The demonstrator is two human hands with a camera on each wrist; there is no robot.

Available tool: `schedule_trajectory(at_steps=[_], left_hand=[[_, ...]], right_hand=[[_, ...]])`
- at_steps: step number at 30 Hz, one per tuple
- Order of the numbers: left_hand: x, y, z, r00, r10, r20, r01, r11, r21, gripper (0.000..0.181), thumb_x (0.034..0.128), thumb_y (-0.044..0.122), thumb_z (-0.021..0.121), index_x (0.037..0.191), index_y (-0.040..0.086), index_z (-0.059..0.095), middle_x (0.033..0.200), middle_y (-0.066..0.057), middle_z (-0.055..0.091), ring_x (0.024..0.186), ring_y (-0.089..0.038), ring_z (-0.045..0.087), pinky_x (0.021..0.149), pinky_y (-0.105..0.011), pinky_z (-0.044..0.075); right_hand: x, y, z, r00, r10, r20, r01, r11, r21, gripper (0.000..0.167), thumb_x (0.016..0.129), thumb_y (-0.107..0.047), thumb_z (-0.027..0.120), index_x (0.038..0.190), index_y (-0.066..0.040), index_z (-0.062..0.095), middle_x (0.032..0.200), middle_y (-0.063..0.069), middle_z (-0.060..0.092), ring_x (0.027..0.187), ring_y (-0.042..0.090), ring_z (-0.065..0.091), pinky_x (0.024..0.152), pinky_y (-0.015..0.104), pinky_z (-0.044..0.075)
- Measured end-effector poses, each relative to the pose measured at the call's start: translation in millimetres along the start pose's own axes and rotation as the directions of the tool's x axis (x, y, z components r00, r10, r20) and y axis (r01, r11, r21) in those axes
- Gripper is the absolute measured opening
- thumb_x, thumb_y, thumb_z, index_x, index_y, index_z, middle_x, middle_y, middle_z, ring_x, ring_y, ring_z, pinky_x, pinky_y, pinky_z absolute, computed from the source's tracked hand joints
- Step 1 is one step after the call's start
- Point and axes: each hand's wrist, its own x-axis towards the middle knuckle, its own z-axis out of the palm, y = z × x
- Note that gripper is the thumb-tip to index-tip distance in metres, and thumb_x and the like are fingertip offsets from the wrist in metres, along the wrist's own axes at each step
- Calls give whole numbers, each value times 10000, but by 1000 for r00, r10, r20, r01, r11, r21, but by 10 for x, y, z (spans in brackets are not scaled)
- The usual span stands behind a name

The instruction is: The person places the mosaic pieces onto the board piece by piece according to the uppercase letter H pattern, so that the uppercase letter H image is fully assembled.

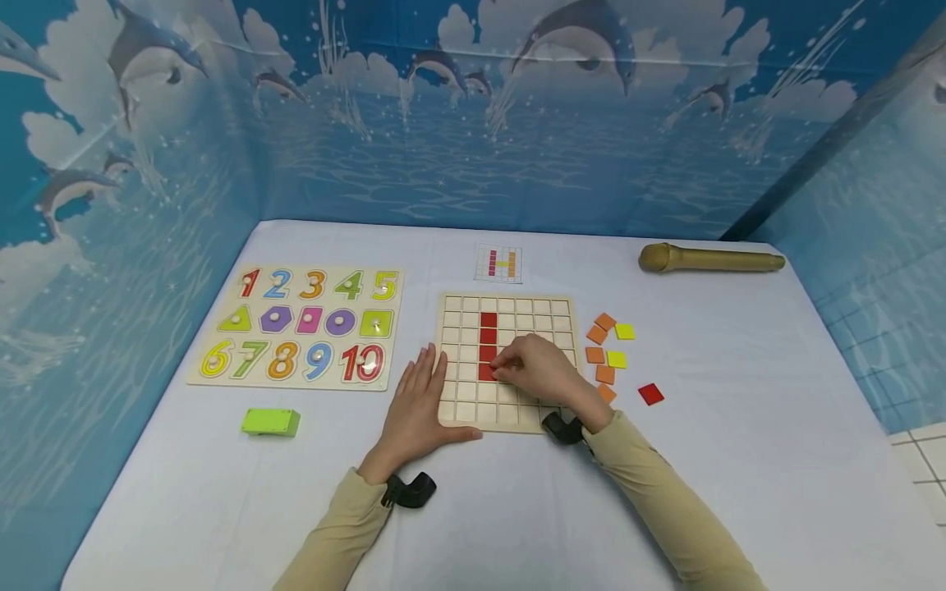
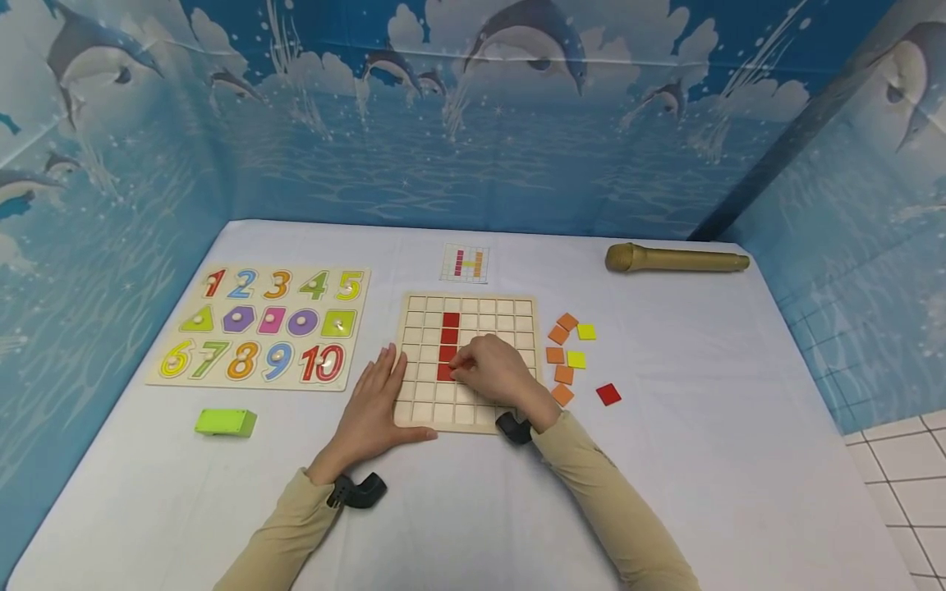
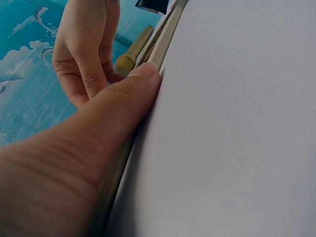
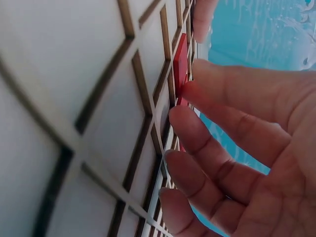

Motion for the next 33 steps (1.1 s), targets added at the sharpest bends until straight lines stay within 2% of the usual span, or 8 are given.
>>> schedule_trajectory(at_steps=[3, 10, 14, 19, 20, 26, 27, 33], left_hand=[[0, -1, -2, 1000, -2, 6, 2, 1000, 1, 1212, 648, 639, 755, 1481, -46, 202, 1549, -211, 107, 1430, -279, 51, 1144, -396, 45], [2, -1, -4, 1000, -5, 4, 5, 1000, -2, 1216, 644, 639, 758, 1482, -45, 201, 1550, -210, 101, 1430, -278, 48, 1144, -395, 43], [8, 1, -1, 1000, 0, 4, 0, 1000, 6, 1217, 646, 646, 753, 1482, -46, 200, 1549, -211, 108, 1430, -281, 50, 1144, -394, 45], [6, 10, -6, 1000, -1, 3, 1, 1000, 0, 1217, 644, 638, 758, 1480, -49, 202, 1549, -210, 110, 1430, -282, 51, 1144, -398, 50], [4, 12, -6, 1000, -1, 3, 1, 1000, -2, 1216, 642, 637, 760, 1479, -49, 204, 1548, -209, 111, 1430, -282, 51, 1144, -400, 51], [1, 13, -4, 1000, 2, -8, -2, 1000, -4, 1217, 637, 630, 767, 1478, -50, 210, 1547, -210, 118, 1429, -284, 57, 1144, -401, 54], [2, 11, -3, 1000, 2, -9, -2, 1000, -4, 1218, 637, 631, 767, 1479, -49, 208, 1548, -210, 117, 1429, -283, 56, 1144, -400, 53], [1, -1, 5, 1000, -2, -7, 2, 1000, -5, 1220, 638, 637, 762, 1482, -44, 202, 1550, -206, 106, 1430, -275, 49, 1144, -392, 46]], right_hand=[[-25, 17, -12, 999, -50, 15, 50, 999, 0, 123, 872, -164, 696, 960, -102, 755, 871, -62, 669, 823, 141, 553, 722, 314, 460], [-117, 57, -68, 994, -94, 63, 95, 995, -9, 255, 898, -217, 667, 1114, -90, 711, 907, -33, 628, 812, 153, 478, 697, 303, 419], [-219, 144, -133, 990, -138, -8, 138, 990, 34, 280, 902, -222, 668, 1142, -78, 691, 919, -30, 620, 846, 169, 505, 715, 328, 446], [-371, 312, -279, 978, -145, -152, 162, 981, 108, 265, 884, -164, 692, 1124, -51, 689, 1066, 38, 641, 974, 230, 537, 753, 412, 479], [-405, 348, -315, 975, -136, -177, 157, 981, 113, 263, 882, -152, 692, 1124, -47, 687, 1083, 45, 637, 931, 238, 542, 724, 417, 477], [-623, 565, -540, 955, -57, -292, 89, 991, 98, 258, 875, -75, 685, 1127, -17, 678, 1090, 102, 632, 937, 278, 538, 721, 460, 461], [-661, 607, -569, 952, -41, -302, 72, 993, 91, 257, 877, -74, 682, 1126, -13, 676, 1076, 111, 632, 987, 288, 532, 751, 474, 458], [-870, 824, -667, 945, 96, -314, -82, 995, 55, 267, 905, -146, 662, 1130, -3, 666, 1106, 161, 617, 1020, 318, 518, 787, 509, 447]])
